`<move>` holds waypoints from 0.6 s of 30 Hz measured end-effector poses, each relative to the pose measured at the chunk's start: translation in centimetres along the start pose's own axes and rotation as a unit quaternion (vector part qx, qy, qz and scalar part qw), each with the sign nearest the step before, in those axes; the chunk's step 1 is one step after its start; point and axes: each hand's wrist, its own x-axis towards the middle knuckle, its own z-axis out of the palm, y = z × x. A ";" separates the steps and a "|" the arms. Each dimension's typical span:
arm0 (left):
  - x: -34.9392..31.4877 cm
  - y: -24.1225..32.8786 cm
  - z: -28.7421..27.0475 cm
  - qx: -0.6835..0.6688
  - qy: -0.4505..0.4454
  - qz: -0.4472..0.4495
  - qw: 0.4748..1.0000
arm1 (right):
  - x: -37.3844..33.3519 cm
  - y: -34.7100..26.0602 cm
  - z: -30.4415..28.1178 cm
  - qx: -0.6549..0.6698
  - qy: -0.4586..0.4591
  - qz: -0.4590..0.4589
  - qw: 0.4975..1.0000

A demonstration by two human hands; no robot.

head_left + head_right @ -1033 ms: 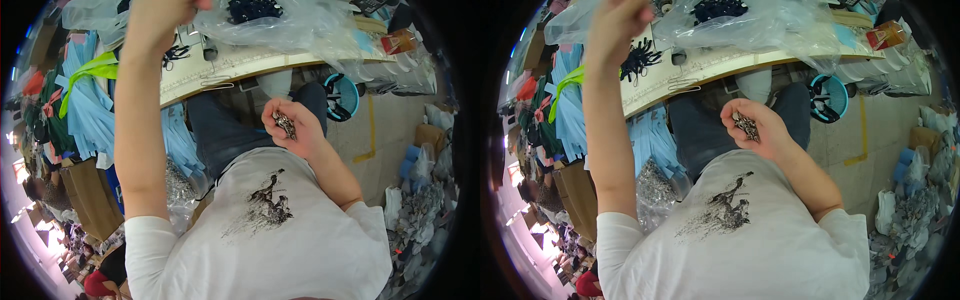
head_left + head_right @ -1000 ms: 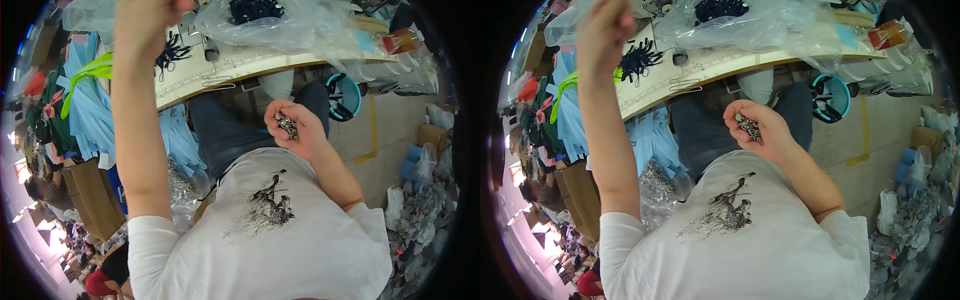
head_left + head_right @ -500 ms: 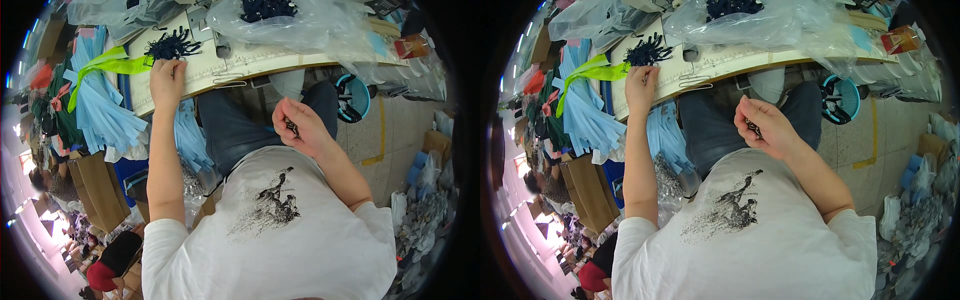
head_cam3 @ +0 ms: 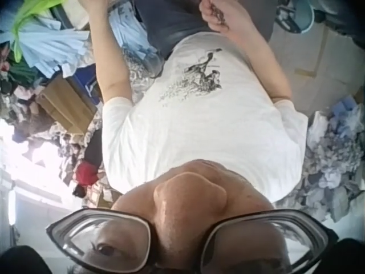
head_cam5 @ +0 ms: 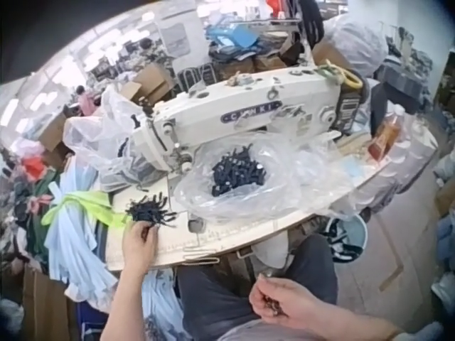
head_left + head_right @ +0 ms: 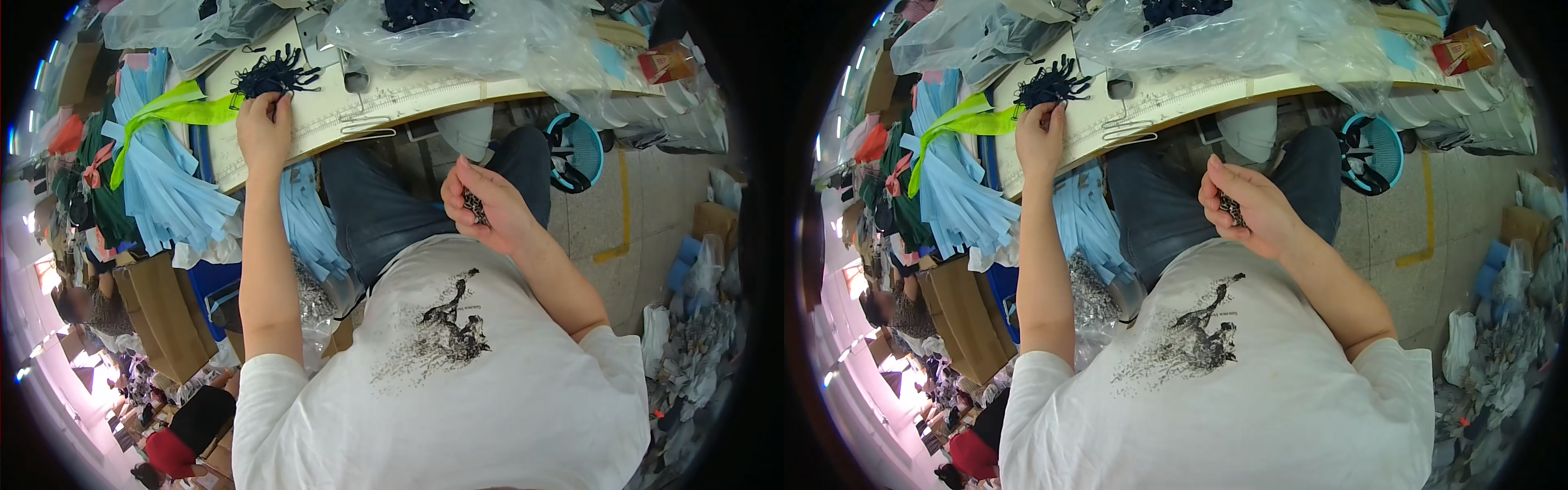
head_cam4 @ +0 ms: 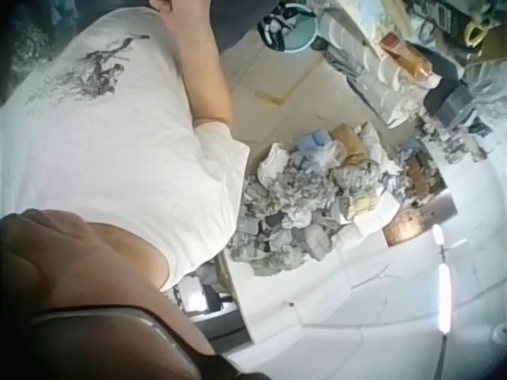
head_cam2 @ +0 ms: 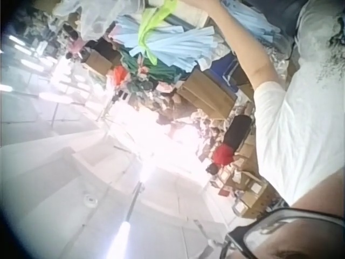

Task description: Manually attaching small metal rings to fabric straps at a workstation.

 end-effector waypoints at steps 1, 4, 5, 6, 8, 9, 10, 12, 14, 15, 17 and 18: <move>0.1 0.1 0.0 0.000 0.000 0.002 1.000 | 0.0 0.0 -0.1 0.001 0.000 -0.001 1.000; 0.6 0.6 -0.1 0.005 -0.003 -0.001 1.000 | -0.2 0.1 -0.4 0.022 -0.012 -0.013 1.000; 0.7 1.1 -0.2 -0.012 0.005 -0.024 1.000 | -0.3 0.1 -0.5 0.022 -0.007 -0.016 1.000; 0.8 1.5 -0.4 -0.030 0.012 -0.046 0.998 | -0.3 0.2 -0.6 0.021 -0.002 -0.020 1.000; 0.9 2.4 -1.4 -0.114 0.022 -0.070 0.991 | -0.5 0.0 -0.6 0.012 0.005 -0.031 0.999; 0.9 2.5 -1.5 -0.195 0.034 -0.095 0.976 | -0.6 -0.1 -0.5 0.000 0.010 -0.040 0.999; 1.1 2.5 -1.8 -0.283 0.044 -0.070 0.956 | -0.6 -0.2 -0.4 0.001 0.011 -0.039 0.999; 1.5 3.0 -2.0 -0.305 0.056 -0.074 0.948 | -0.6 -0.4 -0.4 0.005 0.021 -0.042 0.999; 2.3 2.6 -2.4 -0.262 0.038 -0.088 0.960 | -0.5 -0.4 -0.8 0.006 0.002 -0.047 0.999; 2.5 2.6 -2.3 -0.262 0.038 -0.088 0.960 | -0.5 -0.4 -1.0 0.007 -0.019 -0.052 0.998; 3.3 3.2 -2.4 -0.322 0.022 -0.129 0.938 | -0.5 -0.5 -0.9 0.010 -0.023 -0.060 0.998; 3.3 3.5 -2.7 -0.323 0.021 -0.128 0.938 | -0.5 -0.6 -0.8 0.013 -0.027 -0.067 0.997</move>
